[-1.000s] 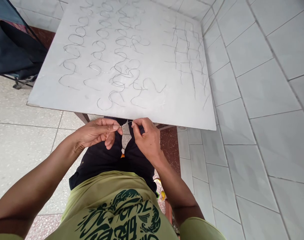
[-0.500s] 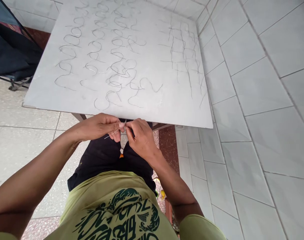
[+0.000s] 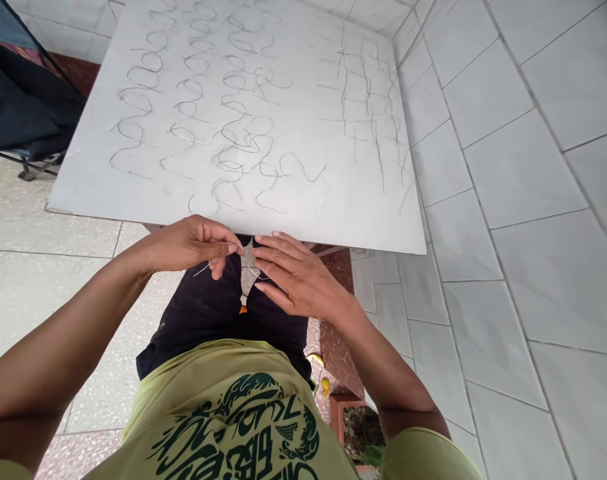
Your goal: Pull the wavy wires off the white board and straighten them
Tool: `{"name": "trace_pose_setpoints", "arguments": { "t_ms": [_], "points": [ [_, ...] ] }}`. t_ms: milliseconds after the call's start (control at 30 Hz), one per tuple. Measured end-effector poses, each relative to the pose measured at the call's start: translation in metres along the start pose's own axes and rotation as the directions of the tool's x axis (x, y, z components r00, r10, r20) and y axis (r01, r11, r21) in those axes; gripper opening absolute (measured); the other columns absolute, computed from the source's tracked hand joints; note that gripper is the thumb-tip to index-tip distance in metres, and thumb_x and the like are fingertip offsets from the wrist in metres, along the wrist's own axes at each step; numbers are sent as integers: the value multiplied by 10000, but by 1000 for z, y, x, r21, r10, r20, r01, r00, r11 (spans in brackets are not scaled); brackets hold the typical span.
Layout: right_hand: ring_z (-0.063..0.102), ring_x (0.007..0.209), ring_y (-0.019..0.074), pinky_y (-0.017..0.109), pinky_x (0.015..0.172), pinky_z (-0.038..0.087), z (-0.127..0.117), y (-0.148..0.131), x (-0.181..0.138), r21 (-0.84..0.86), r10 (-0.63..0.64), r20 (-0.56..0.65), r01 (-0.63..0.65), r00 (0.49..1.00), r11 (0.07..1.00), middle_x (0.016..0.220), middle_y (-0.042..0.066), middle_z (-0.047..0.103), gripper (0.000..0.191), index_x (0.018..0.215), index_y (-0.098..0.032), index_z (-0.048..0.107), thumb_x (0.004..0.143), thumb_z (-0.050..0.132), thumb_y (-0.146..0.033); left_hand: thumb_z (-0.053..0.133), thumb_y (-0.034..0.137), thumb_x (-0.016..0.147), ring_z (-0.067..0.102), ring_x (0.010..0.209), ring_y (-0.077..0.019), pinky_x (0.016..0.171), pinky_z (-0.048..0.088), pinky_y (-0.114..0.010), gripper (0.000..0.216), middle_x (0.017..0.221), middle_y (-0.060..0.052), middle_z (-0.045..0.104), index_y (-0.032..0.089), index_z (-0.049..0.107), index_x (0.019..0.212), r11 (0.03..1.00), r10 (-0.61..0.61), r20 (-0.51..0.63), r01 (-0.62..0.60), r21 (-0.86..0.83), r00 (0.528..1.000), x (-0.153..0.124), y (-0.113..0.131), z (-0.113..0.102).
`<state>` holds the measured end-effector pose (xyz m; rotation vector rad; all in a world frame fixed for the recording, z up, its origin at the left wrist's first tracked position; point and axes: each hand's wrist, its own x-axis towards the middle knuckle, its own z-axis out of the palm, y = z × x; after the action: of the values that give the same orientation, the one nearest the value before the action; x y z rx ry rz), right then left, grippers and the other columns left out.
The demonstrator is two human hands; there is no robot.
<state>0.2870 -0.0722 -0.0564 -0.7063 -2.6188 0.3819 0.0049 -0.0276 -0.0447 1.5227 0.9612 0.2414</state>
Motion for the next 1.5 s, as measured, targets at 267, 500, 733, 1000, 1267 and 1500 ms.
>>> {"name": "trace_pose_setpoints", "arguments": {
  "t_ms": [267,500,733,1000,1267,1500],
  "points": [
    [576,1395,288,583,1286,368,6,2,-5,-121,-39,3,39,999,992,960,89,724,184,974,-176,703,1061,547,-219,592,504,972,683,705,-165,636,489,-252,331,711,3,756,263,799,1064,988,-40,-112,56,144,993,-4,3,0],
    [579,602,169,452,1100,539,36,-5,-11,-301,214,-99,-234,972,925,606,3,599,321,1020,-136,717,1107,460,-307,590,496,968,580,559,-133,500,398,-236,345,683,14,744,254,795,1105,978,-16,-295,76,194,955,-13,9,8],
    [689,862,210,382,1026,524,38,-20,-9,-86,318,68,-312,946,946,876,99,746,271,1201,-91,667,1071,433,-134,590,504,975,515,513,-101,469,369,-222,342,693,9,743,237,805,990,970,15,-277,53,236,961,-17,14,-2],
    [733,717,141,276,771,579,56,-28,-12,213,613,38,-606,789,766,1009,70,778,301,1282,-164,612,1075,395,-137,589,498,990,520,518,-108,477,384,-221,341,703,5,741,236,801,942,964,30,-282,47,260,959,-15,14,-6],
    [771,1034,180,322,968,598,71,-36,-20,311,532,36,-516,846,798,1235,152,743,388,1395,-136,532,1026,444,-56,597,499,983,515,540,-115,509,377,-240,331,701,19,743,242,801,937,958,28,-324,67,278,946,-15,14,-11],
    [757,1076,230,395,993,602,66,-35,-22,234,560,90,-564,824,792,1222,172,744,383,1424,-110,507,1047,436,-116,595,513,973,559,553,-122,488,385,-232,344,714,11,747,241,802,931,962,9,-329,82,262,944,-14,12,-10]
  ]
}}
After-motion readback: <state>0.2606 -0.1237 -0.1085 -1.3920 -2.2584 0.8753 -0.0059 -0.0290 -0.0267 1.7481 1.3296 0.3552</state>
